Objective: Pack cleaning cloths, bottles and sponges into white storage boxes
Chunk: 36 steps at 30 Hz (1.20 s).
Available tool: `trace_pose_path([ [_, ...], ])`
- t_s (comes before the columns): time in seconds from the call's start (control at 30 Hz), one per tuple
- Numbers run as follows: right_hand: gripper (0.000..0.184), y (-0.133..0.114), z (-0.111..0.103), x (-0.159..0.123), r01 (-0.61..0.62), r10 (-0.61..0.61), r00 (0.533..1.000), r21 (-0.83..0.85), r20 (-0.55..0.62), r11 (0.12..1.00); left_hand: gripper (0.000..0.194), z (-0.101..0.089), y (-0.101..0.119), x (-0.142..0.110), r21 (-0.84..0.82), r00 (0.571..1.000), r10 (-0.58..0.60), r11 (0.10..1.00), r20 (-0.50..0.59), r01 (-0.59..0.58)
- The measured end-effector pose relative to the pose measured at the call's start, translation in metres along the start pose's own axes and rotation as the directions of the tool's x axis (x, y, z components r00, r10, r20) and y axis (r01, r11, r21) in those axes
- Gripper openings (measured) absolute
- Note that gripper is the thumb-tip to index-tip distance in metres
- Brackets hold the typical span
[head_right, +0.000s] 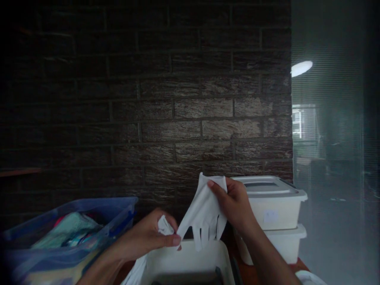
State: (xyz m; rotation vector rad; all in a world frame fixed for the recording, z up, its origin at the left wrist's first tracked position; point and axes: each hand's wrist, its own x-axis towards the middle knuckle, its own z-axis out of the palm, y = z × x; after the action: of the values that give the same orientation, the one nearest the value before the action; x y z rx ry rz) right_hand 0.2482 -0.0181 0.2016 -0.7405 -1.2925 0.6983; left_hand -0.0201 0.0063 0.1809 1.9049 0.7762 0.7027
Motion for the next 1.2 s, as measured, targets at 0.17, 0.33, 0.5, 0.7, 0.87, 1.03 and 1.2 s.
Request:
trace_pose_path([
  [0.17,0.04,0.004,0.014,-0.006,-0.045,0.046,0.991,-0.013,0.125,0.999,0.048,0.001,0.005,0.0,-0.035,0.994,0.106,0.994,-0.019,-0.106],
  [0.33,0.044,0.004,0.03,-0.015,-0.108,0.104,0.966,0.001,0.236,0.994,0.049,0.018,0.004,0.013,-0.199,0.979,0.182,0.96,-0.088,-0.196],
  [0.5,0.046,0.003,0.028,-0.013,0.009,0.0,0.998,-0.134,0.069,0.991,0.029,0.017,0.006,0.007,-0.135,0.995,0.095,0.987,0.018,-0.091],
  [0.7,0.047,0.001,0.028,-0.013,-0.005,0.006,1.0,-0.225,0.001,0.974,0.03,0.005,0.01,0.002,-0.051,0.995,0.098,0.994,-0.006,-0.099],
  [0.87,0.042,0.013,0.041,-0.017,-0.022,0.044,0.985,-0.126,0.169,0.992,0.035,0.018,0.007,0.014,-0.24,0.98,0.173,0.951,-0.102,-0.193],
  [1.03,0.04,0.022,0.035,-0.013,0.031,0.002,0.988,-0.206,0.157,0.978,0.03,0.011,0.007,0.014,-0.204,0.963,0.141,0.961,-0.228,-0.189],
  [1.2,0.043,0.015,0.028,-0.01,0.05,-0.023,0.994,-0.255,0.109,0.966,0.03,0.003,0.008,0.007,-0.16,0.976,0.104,0.978,-0.189,-0.136],
])
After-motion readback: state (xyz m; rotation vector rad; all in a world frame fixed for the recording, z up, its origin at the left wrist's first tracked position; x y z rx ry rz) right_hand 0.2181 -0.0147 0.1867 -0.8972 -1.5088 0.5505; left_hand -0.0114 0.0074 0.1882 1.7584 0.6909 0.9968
